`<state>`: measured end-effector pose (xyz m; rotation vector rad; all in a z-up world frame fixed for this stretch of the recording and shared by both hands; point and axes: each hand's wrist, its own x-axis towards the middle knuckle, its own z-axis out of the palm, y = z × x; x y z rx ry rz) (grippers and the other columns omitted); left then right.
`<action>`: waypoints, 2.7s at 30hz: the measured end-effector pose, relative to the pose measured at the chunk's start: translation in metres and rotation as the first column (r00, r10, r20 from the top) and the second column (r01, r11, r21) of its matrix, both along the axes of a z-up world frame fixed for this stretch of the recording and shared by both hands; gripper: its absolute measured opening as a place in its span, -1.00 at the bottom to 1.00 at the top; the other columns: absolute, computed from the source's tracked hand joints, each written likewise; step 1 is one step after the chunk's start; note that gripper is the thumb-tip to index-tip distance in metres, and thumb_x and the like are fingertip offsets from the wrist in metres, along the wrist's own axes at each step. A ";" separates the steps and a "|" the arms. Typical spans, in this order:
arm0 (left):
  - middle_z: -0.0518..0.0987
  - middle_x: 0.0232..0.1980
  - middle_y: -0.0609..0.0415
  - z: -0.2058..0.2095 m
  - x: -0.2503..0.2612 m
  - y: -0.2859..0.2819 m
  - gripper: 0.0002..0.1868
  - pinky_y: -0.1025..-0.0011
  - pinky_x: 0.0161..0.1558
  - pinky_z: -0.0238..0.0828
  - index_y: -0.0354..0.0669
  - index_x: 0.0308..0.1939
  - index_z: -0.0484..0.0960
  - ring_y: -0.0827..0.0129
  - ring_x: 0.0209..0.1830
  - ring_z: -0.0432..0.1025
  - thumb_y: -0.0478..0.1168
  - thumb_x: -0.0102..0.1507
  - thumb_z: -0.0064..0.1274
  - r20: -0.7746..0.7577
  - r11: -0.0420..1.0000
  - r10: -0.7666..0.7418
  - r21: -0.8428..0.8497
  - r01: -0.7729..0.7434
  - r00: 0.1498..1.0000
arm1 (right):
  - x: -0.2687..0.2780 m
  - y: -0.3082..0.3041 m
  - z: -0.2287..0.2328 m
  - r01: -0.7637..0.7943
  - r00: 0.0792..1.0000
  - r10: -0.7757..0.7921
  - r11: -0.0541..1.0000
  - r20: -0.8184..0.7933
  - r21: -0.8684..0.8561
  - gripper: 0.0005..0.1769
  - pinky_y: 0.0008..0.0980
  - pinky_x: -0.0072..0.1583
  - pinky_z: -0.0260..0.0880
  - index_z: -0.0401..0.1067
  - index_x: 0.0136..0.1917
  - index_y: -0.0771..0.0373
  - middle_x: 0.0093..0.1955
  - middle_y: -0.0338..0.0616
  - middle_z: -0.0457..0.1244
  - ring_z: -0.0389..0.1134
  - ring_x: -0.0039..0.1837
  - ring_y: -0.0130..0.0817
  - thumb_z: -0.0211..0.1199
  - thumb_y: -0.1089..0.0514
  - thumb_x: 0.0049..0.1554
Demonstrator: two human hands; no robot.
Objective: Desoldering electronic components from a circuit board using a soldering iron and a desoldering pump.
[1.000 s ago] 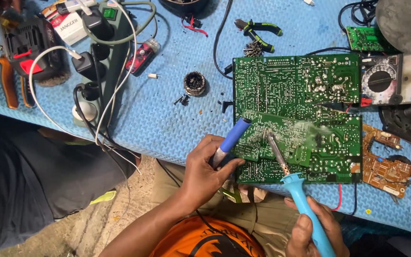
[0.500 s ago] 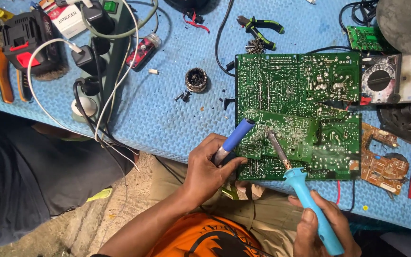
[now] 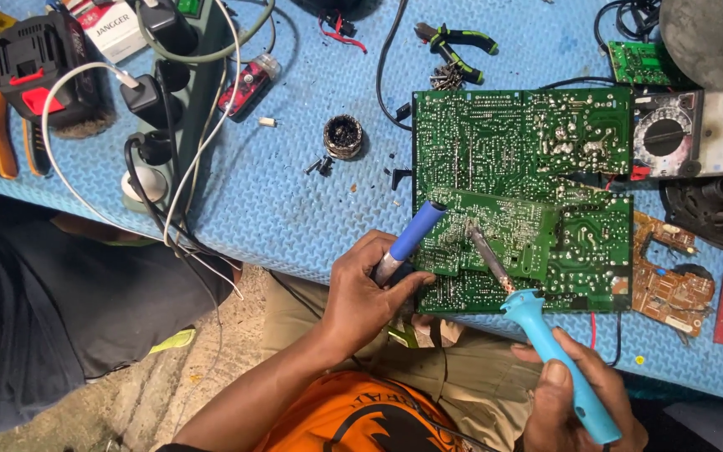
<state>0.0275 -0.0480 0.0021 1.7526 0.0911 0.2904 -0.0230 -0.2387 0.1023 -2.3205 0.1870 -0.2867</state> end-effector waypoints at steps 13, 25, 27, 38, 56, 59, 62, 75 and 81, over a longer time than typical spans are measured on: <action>0.47 -0.26 0.18 0.000 0.001 0.001 -0.73 0.47 -0.40 0.24 -0.12 -0.18 0.65 0.50 -0.45 0.27 -0.21 0.15 0.42 -0.066 0.998 -0.002 -0.056 -0.002 0.998 | -0.006 -0.012 0.000 0.110 0.964 -0.158 0.969 -0.214 -0.221 -0.44 -0.40 -0.28 0.13 0.47 0.40 0.20 -0.08 -0.17 0.46 0.24 -0.44 -0.38 -0.01 -0.16 0.35; 0.47 -0.46 0.17 0.006 -0.014 0.017 -0.72 0.52 -0.66 0.42 -0.20 0.00 0.58 0.52 -0.66 0.36 -0.14 0.30 0.19 -0.153 0.869 0.160 -0.447 -0.213 0.975 | 0.035 0.005 -0.034 -0.219 0.940 0.155 0.957 0.303 0.192 -0.53 -0.27 0.03 0.38 0.33 0.27 0.70 -0.05 0.37 0.34 0.44 -0.06 0.00 0.03 0.16 0.35; 0.35 -0.52 0.23 0.002 -0.019 0.022 -0.76 0.54 -0.74 0.29 -0.20 -0.01 0.60 0.55 -0.74 0.25 -0.17 0.32 0.15 -0.164 0.833 0.254 -0.464 -0.302 0.953 | 0.051 0.013 -0.046 -0.284 0.921 0.178 0.916 0.347 0.283 -0.55 -0.26 -0.11 0.48 0.35 0.23 0.69 -0.07 0.43 0.33 0.49 -0.12 0.10 0.10 0.18 0.30; 0.52 -0.29 0.21 -0.017 -0.026 0.026 -0.77 0.52 -0.31 0.35 -0.17 -0.01 0.63 0.56 -0.34 0.39 -0.17 0.31 0.19 -0.167 0.799 0.327 -0.476 -0.367 0.930 | 0.129 0.083 -0.006 -0.627 0.767 0.615 0.779 0.185 0.014 -0.72 -0.42 -0.05 0.50 0.48 0.26 0.30 -0.03 0.00 0.48 0.55 -0.03 -0.32 0.17 0.15 0.35; 0.51 -0.32 0.17 -0.012 -0.022 0.026 -0.78 0.57 -0.74 0.29 -0.20 -0.01 0.59 0.59 -0.68 0.25 -0.20 0.31 0.16 -0.174 0.776 0.259 -0.549 -0.312 0.950 | 0.151 0.096 0.002 -0.623 0.781 0.621 0.782 0.062 0.012 -0.70 -0.41 -0.11 0.44 0.52 0.22 0.24 -0.13 -0.11 0.47 0.51 -0.11 -0.39 0.16 0.04 0.35; 0.62 -0.09 0.14 -0.017 -0.021 0.026 -0.78 0.59 -0.37 0.41 -0.17 -0.01 0.61 0.58 -0.28 0.45 -0.20 0.31 0.18 -0.141 0.809 0.273 -0.503 -0.306 0.952 | 0.152 0.097 0.004 -0.640 0.767 0.639 0.768 0.055 0.016 -0.71 -0.45 -0.14 0.44 0.52 0.21 0.26 -0.08 -0.12 0.48 0.55 -0.07 -0.37 0.17 0.07 0.34; 0.54 -0.29 0.14 -0.008 -0.021 0.027 -0.80 0.56 -0.73 0.28 -0.21 -0.01 0.58 0.59 -0.66 0.25 -0.22 0.33 0.15 -0.168 0.782 0.233 -0.553 -0.287 0.958 | 0.152 0.097 0.005 -0.641 0.767 0.639 0.767 0.066 0.025 -0.75 -0.50 -0.17 0.40 0.52 0.19 0.24 -0.11 -0.12 0.48 0.56 -0.08 -0.40 0.20 0.09 0.33; 0.66 -0.25 -0.12 -0.009 -0.017 0.024 -0.74 0.45 -0.47 0.52 -0.35 -0.02 0.64 0.39 -0.52 0.47 -0.34 0.24 0.27 -0.124 0.819 0.301 -0.474 -0.322 0.946 | 0.134 0.092 -0.013 -0.638 0.760 0.596 0.759 0.259 0.128 -0.75 -0.13 -0.08 0.57 0.58 0.13 0.33 -0.10 0.22 0.45 0.55 -0.05 0.02 0.33 0.38 0.16; 0.67 -0.10 0.09 -0.005 -0.016 0.029 -0.80 0.46 -0.05 0.58 -0.18 -0.01 0.63 0.45 -0.13 0.55 -0.27 0.29 0.19 -0.171 0.853 0.249 -0.427 -0.300 0.953 | 0.091 0.041 -0.023 -0.691 0.712 0.624 0.703 0.323 0.166 -0.66 -0.49 -0.07 0.67 0.38 0.30 0.49 0.16 0.26 0.39 0.61 0.05 -0.02 0.20 0.38 0.25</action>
